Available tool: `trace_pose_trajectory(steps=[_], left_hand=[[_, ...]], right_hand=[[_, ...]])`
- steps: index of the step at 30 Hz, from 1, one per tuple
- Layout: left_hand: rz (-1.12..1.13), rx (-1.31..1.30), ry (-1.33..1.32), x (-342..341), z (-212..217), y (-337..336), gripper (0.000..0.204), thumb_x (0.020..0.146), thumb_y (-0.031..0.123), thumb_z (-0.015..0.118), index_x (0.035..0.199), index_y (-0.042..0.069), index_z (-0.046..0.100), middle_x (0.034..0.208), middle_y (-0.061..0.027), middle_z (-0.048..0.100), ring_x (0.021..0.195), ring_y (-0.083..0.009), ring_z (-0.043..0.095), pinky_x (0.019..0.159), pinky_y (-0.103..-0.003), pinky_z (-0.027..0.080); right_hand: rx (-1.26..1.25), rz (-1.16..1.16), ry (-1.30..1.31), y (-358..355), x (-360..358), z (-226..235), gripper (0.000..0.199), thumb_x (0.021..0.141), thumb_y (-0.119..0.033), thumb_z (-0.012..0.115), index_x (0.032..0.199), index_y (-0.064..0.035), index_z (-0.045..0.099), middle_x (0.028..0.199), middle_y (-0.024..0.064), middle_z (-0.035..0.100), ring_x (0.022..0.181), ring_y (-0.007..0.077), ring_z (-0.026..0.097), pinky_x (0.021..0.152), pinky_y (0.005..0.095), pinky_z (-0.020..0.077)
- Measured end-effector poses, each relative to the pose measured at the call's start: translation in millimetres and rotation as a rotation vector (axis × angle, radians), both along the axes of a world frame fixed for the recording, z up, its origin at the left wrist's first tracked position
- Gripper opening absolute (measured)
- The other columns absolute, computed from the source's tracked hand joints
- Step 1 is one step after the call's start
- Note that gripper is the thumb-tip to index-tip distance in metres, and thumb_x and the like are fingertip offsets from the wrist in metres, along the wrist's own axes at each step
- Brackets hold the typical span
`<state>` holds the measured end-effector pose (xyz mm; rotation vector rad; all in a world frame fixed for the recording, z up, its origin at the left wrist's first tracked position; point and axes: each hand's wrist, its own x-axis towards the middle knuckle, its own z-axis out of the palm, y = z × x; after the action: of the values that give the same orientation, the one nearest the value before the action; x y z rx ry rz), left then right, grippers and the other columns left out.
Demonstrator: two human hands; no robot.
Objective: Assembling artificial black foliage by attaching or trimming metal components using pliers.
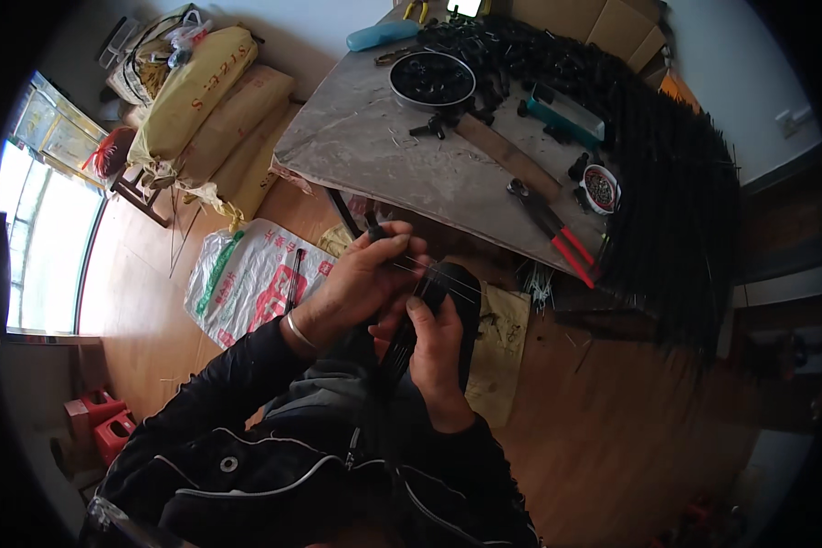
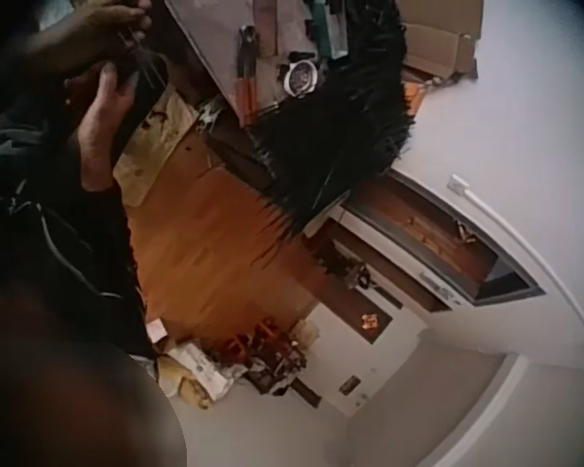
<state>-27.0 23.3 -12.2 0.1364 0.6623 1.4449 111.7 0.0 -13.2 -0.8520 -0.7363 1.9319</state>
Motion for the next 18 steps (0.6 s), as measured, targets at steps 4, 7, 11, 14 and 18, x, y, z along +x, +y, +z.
trace_pose_trajectory(steps=[4,7,11,14,18], left_hand=[[0.004,0.065,0.016,3.3,10.7,11.5,0.019,0.094,0.010,0.057,0.112,0.005,0.052,0.100,-0.0123,0.063,0.090,-0.0236,0.064,0.081,-0.036,0.054],[-0.032,0.084,0.016,9.4,12.5,13.6,0.018,0.094,0.010,0.057,0.111,0.005,0.052,0.100,-0.0121,0.063,0.090,-0.0232,0.064,0.081,-0.036,0.054],[-0.073,0.096,0.051,11.8,17.0,13.4,0.017,0.094,0.009,0.057,0.110,0.005,0.052,0.100,-0.0118,0.063,0.089,-0.0226,0.064,0.081,-0.035,0.055],[-0.093,0.109,0.078,9.5,18.9,12.2,0.017,0.094,0.009,0.057,0.110,0.005,0.053,0.099,-0.0116,0.063,0.089,-0.0223,0.064,0.080,-0.035,0.055],[-0.143,0.139,0.085,2.2,13.0,9.6,0.017,0.095,0.010,0.056,0.111,0.007,0.055,0.100,-0.0098,0.063,0.091,-0.0224,0.064,0.081,-0.036,0.055]], right_hand=[[0.043,0.038,-0.088,-4.7,-3.6,7.0,0.017,0.095,-0.015,0.052,0.105,-0.0011,0.051,0.080,0.0088,0.060,0.063,0.0164,0.062,0.063,0.0359,0.0597],[0.084,0.029,-0.044,-3.6,-4.7,4.0,0.016,0.095,-0.016,0.053,0.101,-0.0013,0.052,0.075,0.0085,0.058,0.060,0.0171,0.061,0.061,0.0343,0.0588],[0.034,0.128,0.002,-1.3,4.4,3.2,0.015,0.095,-0.016,0.052,0.099,-0.0015,0.051,0.074,0.0080,0.057,0.060,0.0166,0.061,0.061,0.0333,0.0585],[0.026,0.159,0.015,-3.1,5.2,5.2,0.014,0.095,-0.015,0.051,0.098,-0.0019,0.049,0.075,0.0068,0.055,0.061,0.0150,0.060,0.062,0.0336,0.0591],[0.157,0.175,-0.127,-3.3,4.8,-0.1,0.015,0.096,-0.016,0.049,0.099,-0.0020,0.048,0.079,0.0048,0.052,0.064,0.0125,0.057,0.062,0.0345,0.0594]])
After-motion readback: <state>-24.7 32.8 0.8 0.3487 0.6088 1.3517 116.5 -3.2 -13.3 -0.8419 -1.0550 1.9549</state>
